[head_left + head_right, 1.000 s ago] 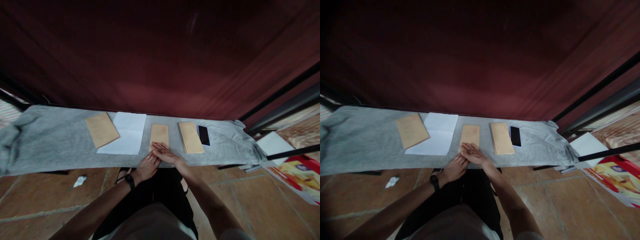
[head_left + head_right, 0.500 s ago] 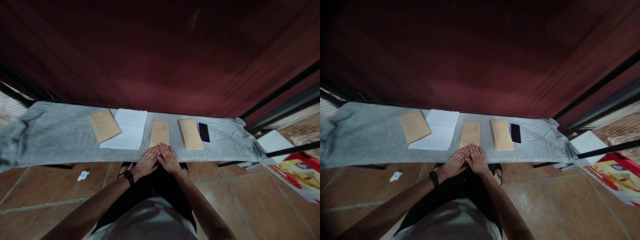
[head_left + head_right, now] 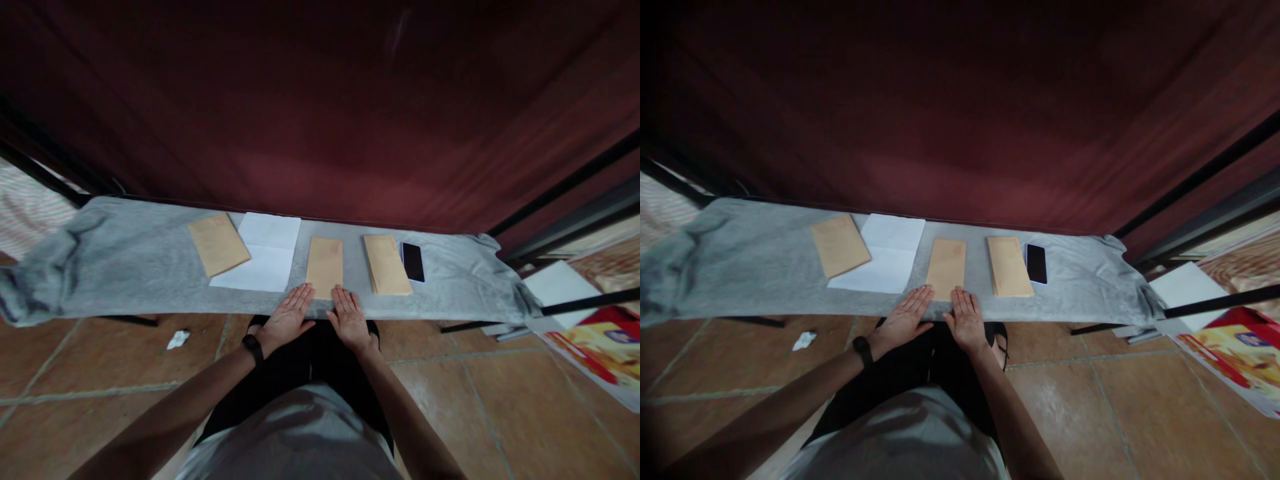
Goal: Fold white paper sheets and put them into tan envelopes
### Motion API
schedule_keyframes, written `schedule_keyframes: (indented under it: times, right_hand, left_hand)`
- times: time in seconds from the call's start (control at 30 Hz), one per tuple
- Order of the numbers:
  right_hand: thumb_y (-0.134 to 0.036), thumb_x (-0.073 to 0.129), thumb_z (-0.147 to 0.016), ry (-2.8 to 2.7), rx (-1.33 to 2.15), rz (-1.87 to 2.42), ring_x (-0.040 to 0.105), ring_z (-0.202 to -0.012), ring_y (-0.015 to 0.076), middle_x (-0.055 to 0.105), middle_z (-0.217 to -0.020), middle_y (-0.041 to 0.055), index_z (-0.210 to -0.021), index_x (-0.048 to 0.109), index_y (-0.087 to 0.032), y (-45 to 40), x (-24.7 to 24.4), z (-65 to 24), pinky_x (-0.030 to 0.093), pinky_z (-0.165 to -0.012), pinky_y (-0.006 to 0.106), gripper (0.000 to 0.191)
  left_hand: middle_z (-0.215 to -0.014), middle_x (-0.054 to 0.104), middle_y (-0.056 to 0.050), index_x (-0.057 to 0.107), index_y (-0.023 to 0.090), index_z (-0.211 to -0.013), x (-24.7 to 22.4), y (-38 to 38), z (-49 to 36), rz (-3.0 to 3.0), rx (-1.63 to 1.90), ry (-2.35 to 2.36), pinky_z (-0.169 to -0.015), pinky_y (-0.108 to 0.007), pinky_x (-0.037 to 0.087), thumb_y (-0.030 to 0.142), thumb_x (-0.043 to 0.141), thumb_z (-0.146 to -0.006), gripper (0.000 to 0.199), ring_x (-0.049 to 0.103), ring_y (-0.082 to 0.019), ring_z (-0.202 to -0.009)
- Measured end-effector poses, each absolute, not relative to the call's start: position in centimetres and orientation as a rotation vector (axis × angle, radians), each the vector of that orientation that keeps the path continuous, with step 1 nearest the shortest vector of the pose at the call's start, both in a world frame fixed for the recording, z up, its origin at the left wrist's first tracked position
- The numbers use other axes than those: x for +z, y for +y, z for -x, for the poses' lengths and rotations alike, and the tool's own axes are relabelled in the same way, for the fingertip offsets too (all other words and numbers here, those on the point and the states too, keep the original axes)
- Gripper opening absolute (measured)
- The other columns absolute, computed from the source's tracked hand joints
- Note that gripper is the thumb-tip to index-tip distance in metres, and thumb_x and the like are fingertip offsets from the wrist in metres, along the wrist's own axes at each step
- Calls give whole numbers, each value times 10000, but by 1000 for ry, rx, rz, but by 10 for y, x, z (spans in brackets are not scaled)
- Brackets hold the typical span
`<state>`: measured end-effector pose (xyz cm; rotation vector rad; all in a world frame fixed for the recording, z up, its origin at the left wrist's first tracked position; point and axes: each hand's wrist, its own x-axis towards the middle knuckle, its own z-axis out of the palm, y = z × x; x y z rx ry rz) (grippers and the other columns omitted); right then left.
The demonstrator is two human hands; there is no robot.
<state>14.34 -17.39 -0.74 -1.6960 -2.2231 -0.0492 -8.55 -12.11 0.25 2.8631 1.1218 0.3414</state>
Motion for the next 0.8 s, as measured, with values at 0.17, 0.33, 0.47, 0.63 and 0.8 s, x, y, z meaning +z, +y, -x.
schedule_keyframes:
  times: [0.17, 0.33, 0.47, 0.63, 0.8]
  right_hand:
    - [-414, 357, -1056, -2212, -43, 1701, 333, -1489, 265, 367, -1599, 160, -1580, 270, -105, -175, -9, -142, 252, -1221, 490, 614]
    - [-363, 307, -1065, -2208, 58, 1724, 278, -1513, 259, 322, -1623, 147, -1579, 278, -110, -176, -7, -142, 211, -1234, 491, 574]
    - [-348, 266, -1069, -2156, 109, 1739, 249, -1524, 251, 314, -1628, 139, -1584, 268, -125, -177, -5, -137, 181, -1240, 511, 561]
    - [-359, 274, -1071, -2165, 126, 1692, 249, -1524, 243, 354, -1610, 141, -1576, 288, -112, -184, -7, -119, 157, -1249, 513, 562]
    - [-382, 308, -1068, -2150, 102, 1717, 265, -1517, 261, 358, -1600, 176, -1552, 323, -56, -188, -9, -111, 184, -1244, 508, 584]
  left_hand:
    - [-1642, 222, -218, 205, 63, -1567, 3, -130, 75, -2828, 353, 1214, -1258, -478, 200, 448, 566, -931, 826, 148, -288, -1544]
    - [-1655, 200, -188, 220, 91, -1565, 3, -137, 57, -2852, 298, 1057, -1267, -465, 173, 353, 605, -917, 797, 104, -274, -1550]
    - [-1650, 191, -212, 179, 64, -1572, 2, -136, 51, -2850, 279, 1026, -1270, -474, 156, 325, 628, -891, 856, 99, -281, -1550]
    - [-1649, 186, -218, 186, 25, -1571, 4, -136, 51, -2849, 259, 1034, -1272, -466, 145, 247, 505, -929, 751, 115, -284, -1547]
    - [-1649, 195, -213, 206, 19, -1567, 5, -137, 50, -2847, 229, 1035, -1274, -456, 140, 156, 458, -894, 732, 118, -281, -1545]
